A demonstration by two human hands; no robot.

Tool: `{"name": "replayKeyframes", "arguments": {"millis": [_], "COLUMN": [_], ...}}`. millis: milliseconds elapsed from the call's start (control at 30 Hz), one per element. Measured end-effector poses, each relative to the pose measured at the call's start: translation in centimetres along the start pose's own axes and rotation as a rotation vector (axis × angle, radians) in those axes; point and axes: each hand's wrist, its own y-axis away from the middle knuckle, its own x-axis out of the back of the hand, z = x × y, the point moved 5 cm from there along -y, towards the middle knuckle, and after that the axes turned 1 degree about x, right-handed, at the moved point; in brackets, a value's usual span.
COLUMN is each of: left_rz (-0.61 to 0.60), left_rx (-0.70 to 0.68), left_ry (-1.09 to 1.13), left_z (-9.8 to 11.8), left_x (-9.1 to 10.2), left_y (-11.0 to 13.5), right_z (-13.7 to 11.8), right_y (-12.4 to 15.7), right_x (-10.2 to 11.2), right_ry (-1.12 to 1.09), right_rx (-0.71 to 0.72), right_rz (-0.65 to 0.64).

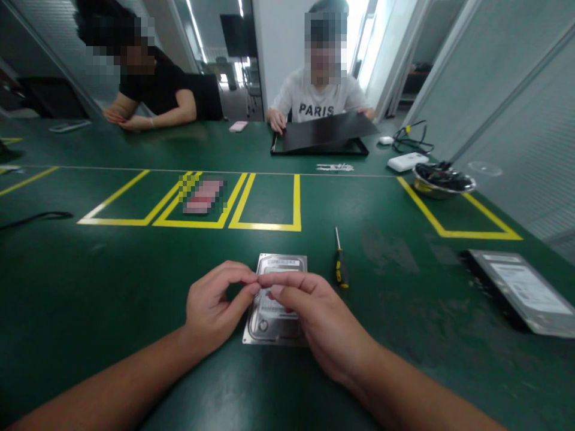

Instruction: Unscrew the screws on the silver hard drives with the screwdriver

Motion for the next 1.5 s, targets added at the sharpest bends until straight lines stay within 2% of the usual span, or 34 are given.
{"name": "replayKeyframes", "arguments": {"millis": [167, 300, 400, 467, 500, 567, 633, 700, 800, 867, 1033, 1100, 1133, 1233, 1300, 1367, 1500], "left_rz": [0.003, -0.028, -0.039, -0.038, -0.039, -0.04, -0.025, 0.0, 0.031, 0.036, 0.039, 0.045, 0.049, 0.063, 0.069, 0.07, 0.077], "left_rx": [-0.012, 0.049, 0.146, 0.247, 0.308, 0.433, 0.541, 0.61, 0.633, 0.616, 0.594, 0.596, 0.596, 0.593, 0.6, 0.619, 0.644], "left_ry": [-0.038, -0.087, -0.081, -0.029, 0.012, 0.107, 0.2, 0.273, 0.325, 0.322, 0.293, 0.293, 0.297, 0.31, 0.308, 0.3, 0.278], "left_z": [-0.1, -0.3, -0.8, -1.5, -1.9, -2.9, -3.8, -4.4, -4.7, -4.8, -4.9, -5.0, -5.1, -5.2, -5.4, -5.6, -6.0], "left_x": [-0.2, -0.4, -0.4, -0.6, -0.7, -1.0, -1.2, -1.4, -1.3, -1.2, -1.1, -1.1, -1.1, -1.1, -1.1, -1.1, -1.0], "left_y": [-0.1, -0.2, -0.2, 0.0, 0.1, 0.3, 0.4, 0.4, 0.3, 0.2, 0.1, 0.0, -0.1, -0.3, -0.3, -0.3, -0.2], "right_z": [0.3, 0.4, -0.9, -2.1, -2.6, -3.4, -4.0, -4.2, -3.8, -3.5, -3.4, -3.7, -3.9, -4.2, -3.9, -3.3, -2.4], "right_y": [0.1, 0.5, 1.1, 1.3, 1.3, 0.8, 0.2, -0.4, -1.2, -1.6, -2.1, -2.1, -1.9, -1.1, -0.7, -0.5, -0.1], "right_x": [0.7, 1.0, 1.5, 1.9, 2.3, 3.5, 5.0, 6.5, 8.2, 8.5, 7.9, 7.3, 7.0, 5.8, 5.3, 4.9, 3.7], "right_ry": [0.107, 0.416, 0.991, 1.513, 1.754, 2.09, 2.228, 2.23, 2.131, 2.088, 2.056, 1.986, 1.896, 1.479, 1.311, 1.305, 1.497], "right_rx": [0.073, 0.127, 0.355, 0.527, 0.557, 0.484, 0.349, 0.201, 0.027, -0.004, 0.038, 0.123, 0.21, 0.528, 0.642, 0.736, 1.022], "right_rz": [-0.044, -0.072, 0.021, 0.169, 0.26, 0.434, 0.538, 0.576, 0.546, 0.502, 0.423, 0.383, 0.351, 0.203, 0.083, 0.017, -0.021]}}
